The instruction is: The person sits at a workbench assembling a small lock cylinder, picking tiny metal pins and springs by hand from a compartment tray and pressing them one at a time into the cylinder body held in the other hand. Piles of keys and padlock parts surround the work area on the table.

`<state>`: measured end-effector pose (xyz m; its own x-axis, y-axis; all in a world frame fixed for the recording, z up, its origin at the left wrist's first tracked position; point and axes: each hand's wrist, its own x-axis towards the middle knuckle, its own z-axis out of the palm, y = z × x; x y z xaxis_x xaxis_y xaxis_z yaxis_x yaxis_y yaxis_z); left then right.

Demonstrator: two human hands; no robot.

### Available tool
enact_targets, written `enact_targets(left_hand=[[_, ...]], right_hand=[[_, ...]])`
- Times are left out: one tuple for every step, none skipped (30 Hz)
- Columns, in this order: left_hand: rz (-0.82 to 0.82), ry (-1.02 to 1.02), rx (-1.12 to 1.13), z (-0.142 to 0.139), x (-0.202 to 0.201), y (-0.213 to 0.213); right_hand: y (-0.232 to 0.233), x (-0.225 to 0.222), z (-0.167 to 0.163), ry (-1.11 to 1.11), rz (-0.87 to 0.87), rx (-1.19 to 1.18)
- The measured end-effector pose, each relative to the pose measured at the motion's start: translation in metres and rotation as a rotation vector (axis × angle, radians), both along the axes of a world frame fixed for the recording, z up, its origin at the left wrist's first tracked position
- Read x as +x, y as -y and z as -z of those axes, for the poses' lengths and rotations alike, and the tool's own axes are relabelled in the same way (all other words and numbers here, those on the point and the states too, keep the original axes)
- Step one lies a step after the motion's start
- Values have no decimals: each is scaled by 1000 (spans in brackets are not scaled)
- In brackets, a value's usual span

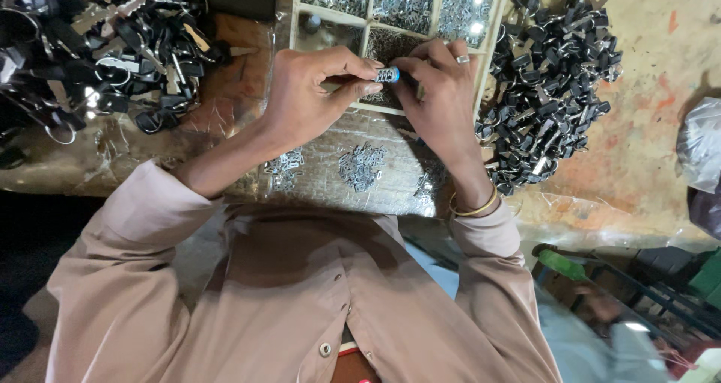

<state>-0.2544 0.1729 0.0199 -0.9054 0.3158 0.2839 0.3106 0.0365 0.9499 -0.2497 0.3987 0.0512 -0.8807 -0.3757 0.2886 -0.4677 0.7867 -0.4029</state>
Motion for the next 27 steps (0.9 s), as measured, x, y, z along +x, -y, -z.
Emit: enact_targets(left_hand=[[1,9,5,-1,0,1],[3,19,13,-1,0,0],[1,29,21,-2,0,0],[-1,34,17,-2,0,0],[-1,39,12,-3,0,0],[-3,41,7,-3,0,0],[-2,39,7,-3,-1,0],[0,39,9,-3,-1,0],[2,38,11,-4,-1,-1],[0,33,2,-4,-1,-1],[-2,29,-6,-5,-1,0],[-5,25,-14,-5,-1,0],[-10,29,-21,-6,-1,0],[-13,34,-27,-6,0,0],[-16,39,-34,-6,0,0],[-15,34,-27,-6,0,0],[-14,29,-20,-6,-1,0],[-14,24,-13,-5,-1,0],[-13,9,-15,-5,-1,0],[-12,-5,-18,-4,-2,-1],[-10,-19,-19,-3,-3,-1],[-9,-18,-12,-3,-2,-1],[-9,-19,-5,-3,-2,-1],[-8,-18,3,-3,-2,-1],[-10,-6,-4,-3,-2,0],[-13,7,-11,-3,-1,0],[-16,20,-18,-3,-1,0]], right_hand=[[1,1,-1,3,-13,35],[0,2,-2,9,9,-4],[-2,1,-4,16,29,-42],[-3,1,-6,25,49,-82],[-4,1,-7,31,59,-92],[-5,0,-7,34,69,-104],[-5,-1,-7,37,79,-115],[-5,-1,-7,81,82,-188],[-5,0,-6,124,86,-263],[-4,0,-5,167,88,-338],[-3,1,-4,185,84,-421],[-3,2,-3,203,79,-503],[-2,3,-2,221,74,-586],[-3,3,-2,203,49,-517],[-3,3,-1,185,25,-448],[-4,3,0,166,-1,-379],[-4,4,1,153,33,-398],[-3,4,3,141,66,-418],[-3,4,5,130,98,-437],[-2,4,7,198,92,-558],[-2,4,8,266,86,-677],[-2,4,10,334,80,-798],[-1,4,11,438,53,-902],[-1,5,12,545,27,-1005],[-1,6,12,652,0,-1107],[-1,6,13,667,-7,-1111],[-1,7,12,684,-15,-1115]])
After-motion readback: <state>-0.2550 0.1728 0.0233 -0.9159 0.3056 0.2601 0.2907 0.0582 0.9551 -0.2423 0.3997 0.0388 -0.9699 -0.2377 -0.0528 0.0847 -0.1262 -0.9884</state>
